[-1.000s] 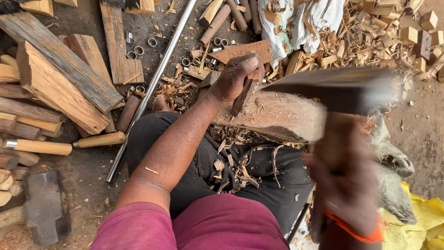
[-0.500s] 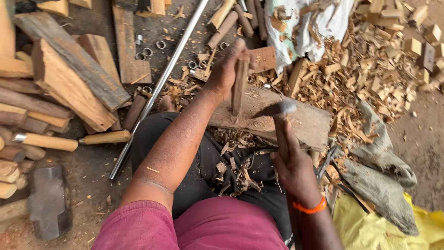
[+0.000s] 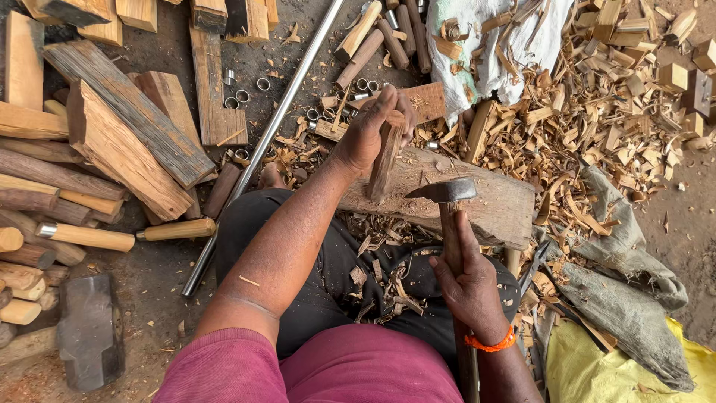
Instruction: The person is sitting on the ground and carving a small piece of wood using a chisel and a hammer. They repeatedly strike the chisel to shape the wood, with wood shavings accumulating around the work area.
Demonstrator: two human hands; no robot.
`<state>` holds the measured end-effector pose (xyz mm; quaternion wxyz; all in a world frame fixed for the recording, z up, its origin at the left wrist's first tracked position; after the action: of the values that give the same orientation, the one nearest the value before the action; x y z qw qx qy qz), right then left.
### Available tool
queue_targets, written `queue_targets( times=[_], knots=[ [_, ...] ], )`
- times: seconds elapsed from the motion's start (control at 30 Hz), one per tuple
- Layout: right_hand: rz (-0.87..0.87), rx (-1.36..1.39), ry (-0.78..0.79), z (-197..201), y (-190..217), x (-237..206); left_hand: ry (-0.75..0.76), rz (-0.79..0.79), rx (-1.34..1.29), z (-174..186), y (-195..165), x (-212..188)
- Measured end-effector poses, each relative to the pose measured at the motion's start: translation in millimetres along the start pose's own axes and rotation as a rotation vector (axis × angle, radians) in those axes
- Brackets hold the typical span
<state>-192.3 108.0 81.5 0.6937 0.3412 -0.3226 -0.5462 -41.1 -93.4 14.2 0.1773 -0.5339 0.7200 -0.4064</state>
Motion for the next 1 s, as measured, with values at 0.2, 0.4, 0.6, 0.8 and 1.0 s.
queue_targets(
  times=[0.2, 0.4, 0.6, 0.8, 1.0],
  knots=[
    [-0.047, -0.08, -0.014, 3.6, -16.8, -8.6, 0.06, 0.015, -0.009, -13.3, -14.3, -2.6],
    [-0.166, -0.139, 0.021, 5.0, -20.9, -1.2, 0.103, -0.039, 0.04, -17.5, -24.1, -5.5],
    [-0.023, -0.125, 0.082, 29.8, 39.6, 24.2, 0.152, -0.11, 0.174, -32.1, -28.4, -9.2],
    [0.009, 0.236, -0.127, 97.1, 87.5, -6.4, 0.198, -0.081, 0.058, -35.2, -18.0, -9.2],
    [0.008, 0.096, 0.054, 47.6, 86.3, 25.5, 0.157, -0.063, 0.06, -29.4, -10.1, -3.1]
  ],
)
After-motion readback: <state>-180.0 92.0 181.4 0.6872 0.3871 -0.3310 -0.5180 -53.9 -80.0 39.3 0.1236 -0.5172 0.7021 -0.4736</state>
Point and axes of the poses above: each hand's wrist, its own x-axis towards the middle knuckle, its own z-axis out of the back of the hand, y = z × x, the point moved 9 cm from there along x, towards the middle knuckle, and after that the axes turned 2 degrees about -y, right-handed, at the moved point
